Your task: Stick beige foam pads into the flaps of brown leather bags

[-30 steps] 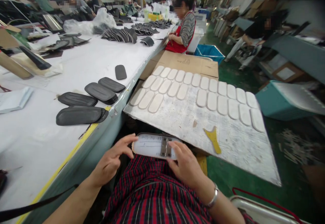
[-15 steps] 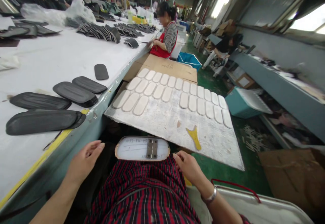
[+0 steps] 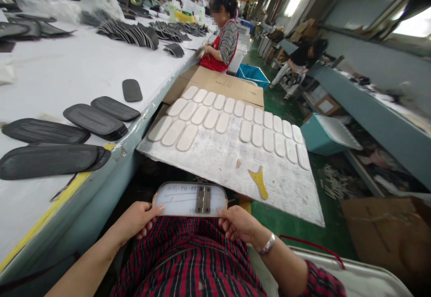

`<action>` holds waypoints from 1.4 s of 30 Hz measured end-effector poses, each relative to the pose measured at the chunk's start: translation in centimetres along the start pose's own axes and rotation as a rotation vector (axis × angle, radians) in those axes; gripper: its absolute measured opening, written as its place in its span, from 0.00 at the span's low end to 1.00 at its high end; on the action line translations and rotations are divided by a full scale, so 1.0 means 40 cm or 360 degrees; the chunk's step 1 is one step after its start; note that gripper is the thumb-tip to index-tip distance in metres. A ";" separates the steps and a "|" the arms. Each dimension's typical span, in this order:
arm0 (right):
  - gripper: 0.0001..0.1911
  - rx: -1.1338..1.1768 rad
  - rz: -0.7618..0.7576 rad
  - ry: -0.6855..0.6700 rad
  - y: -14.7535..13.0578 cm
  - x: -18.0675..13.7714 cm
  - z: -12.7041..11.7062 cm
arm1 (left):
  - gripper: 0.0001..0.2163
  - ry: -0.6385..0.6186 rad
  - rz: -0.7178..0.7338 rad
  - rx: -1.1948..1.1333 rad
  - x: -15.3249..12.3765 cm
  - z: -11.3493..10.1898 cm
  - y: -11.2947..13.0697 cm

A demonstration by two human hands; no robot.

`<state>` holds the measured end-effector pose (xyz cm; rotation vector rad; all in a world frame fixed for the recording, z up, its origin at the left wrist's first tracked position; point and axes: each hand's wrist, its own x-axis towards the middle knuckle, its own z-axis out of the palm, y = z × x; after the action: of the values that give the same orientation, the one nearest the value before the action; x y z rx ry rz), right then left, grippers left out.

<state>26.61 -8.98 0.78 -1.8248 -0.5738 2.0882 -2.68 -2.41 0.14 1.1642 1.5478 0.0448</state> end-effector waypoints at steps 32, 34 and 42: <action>0.22 -0.1649 -0.0620 0.0914 -0.055 0.000 -0.011 | 0.16 0.0344 0.0613 0.0556 -0.001 -0.072 0.048; 0.23 -0.1402 -0.0617 0.0742 -0.044 0.010 -0.026 | 0.15 0.0299 0.0588 0.0343 -0.009 -0.075 0.051; 0.17 -0.0916 -0.0524 0.0424 -0.006 0.028 -0.054 | 0.13 0.0198 0.0434 0.0137 0.001 -0.066 0.045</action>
<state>28.59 -8.04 -0.31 -2.0665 -1.3977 1.5247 -3.53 -0.05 2.10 1.4589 1.5005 0.2383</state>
